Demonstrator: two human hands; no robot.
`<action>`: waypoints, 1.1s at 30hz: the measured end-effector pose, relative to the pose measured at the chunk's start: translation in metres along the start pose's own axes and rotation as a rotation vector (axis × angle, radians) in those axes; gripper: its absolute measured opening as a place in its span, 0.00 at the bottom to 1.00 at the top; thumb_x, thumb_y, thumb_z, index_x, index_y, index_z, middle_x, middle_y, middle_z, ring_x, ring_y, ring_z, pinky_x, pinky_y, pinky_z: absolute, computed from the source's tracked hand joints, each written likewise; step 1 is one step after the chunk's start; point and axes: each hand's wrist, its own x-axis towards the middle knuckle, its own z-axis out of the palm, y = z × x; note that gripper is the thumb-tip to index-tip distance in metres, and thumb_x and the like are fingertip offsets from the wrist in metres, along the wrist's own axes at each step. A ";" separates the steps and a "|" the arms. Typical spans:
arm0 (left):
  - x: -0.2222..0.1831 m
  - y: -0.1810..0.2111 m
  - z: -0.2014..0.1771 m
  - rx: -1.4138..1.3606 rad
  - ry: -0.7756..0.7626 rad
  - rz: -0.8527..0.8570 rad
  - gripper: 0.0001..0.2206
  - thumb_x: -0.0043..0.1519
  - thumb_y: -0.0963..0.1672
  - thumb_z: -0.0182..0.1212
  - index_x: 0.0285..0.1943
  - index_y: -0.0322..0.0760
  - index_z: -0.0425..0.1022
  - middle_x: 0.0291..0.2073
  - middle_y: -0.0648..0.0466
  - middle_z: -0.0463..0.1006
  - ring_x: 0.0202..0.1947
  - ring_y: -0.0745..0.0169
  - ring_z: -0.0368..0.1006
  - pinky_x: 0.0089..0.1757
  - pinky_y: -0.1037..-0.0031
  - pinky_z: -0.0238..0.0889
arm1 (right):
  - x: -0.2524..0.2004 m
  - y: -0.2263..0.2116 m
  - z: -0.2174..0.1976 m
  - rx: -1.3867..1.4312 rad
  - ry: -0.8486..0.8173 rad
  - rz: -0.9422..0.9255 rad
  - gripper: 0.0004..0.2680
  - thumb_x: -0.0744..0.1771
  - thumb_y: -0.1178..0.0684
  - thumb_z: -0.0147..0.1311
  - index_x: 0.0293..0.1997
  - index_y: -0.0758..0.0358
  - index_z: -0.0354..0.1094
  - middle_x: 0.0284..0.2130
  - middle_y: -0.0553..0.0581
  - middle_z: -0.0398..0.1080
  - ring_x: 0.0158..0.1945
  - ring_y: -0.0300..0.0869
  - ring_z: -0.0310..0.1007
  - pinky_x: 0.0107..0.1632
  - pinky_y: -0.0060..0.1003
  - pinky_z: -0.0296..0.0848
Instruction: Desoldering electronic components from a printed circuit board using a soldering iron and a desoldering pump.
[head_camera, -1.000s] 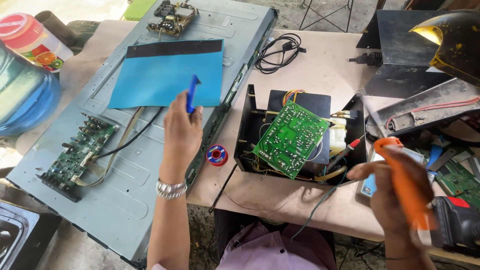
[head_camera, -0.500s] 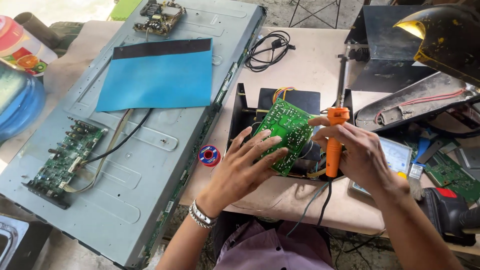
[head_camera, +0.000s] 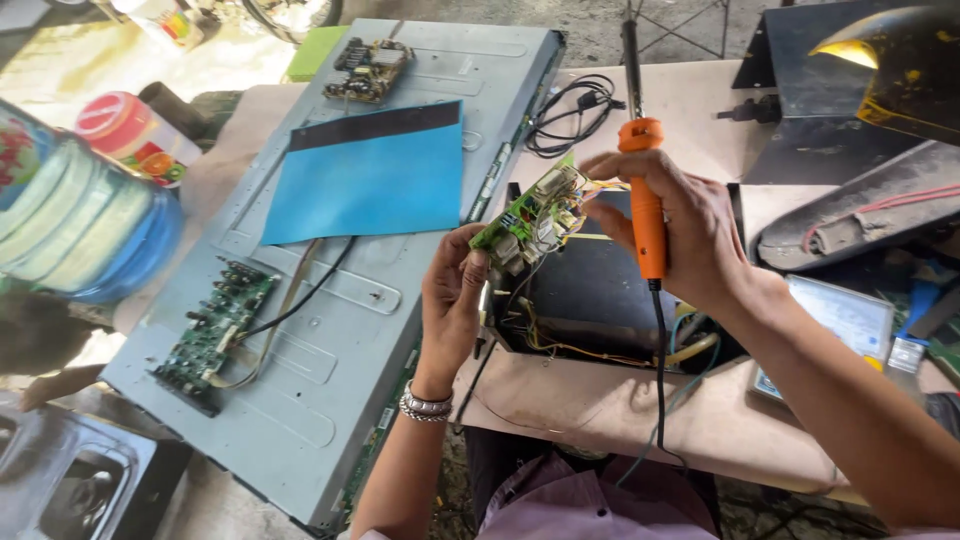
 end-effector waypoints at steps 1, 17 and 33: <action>0.000 -0.001 -0.002 0.012 0.006 0.005 0.14 0.74 0.46 0.48 0.63 0.35 0.70 0.55 0.45 0.77 0.59 0.53 0.71 0.57 0.50 0.67 | -0.003 0.003 0.008 0.012 0.003 -0.008 0.11 0.66 0.65 0.65 0.51 0.68 0.68 0.43 0.67 0.77 0.47 0.62 0.80 0.50 0.49 0.77; -0.008 0.009 0.005 -0.012 -0.112 0.010 0.23 0.76 0.53 0.29 0.75 0.42 0.58 0.64 0.39 0.65 0.68 0.33 0.58 0.65 0.33 0.50 | -0.038 -0.028 0.089 0.078 0.378 0.265 0.13 0.64 0.70 0.65 0.44 0.63 0.63 0.37 0.63 0.78 0.42 0.58 0.81 0.42 0.50 0.81; -0.013 0.013 0.026 -0.086 -0.112 0.108 0.22 0.74 0.50 0.30 0.66 0.30 0.60 0.67 0.32 0.63 0.72 0.30 0.54 0.66 0.39 0.46 | -0.062 -0.016 0.106 -0.087 0.456 0.225 0.13 0.61 0.66 0.69 0.43 0.59 0.68 0.29 0.58 0.78 0.34 0.55 0.80 0.40 0.41 0.78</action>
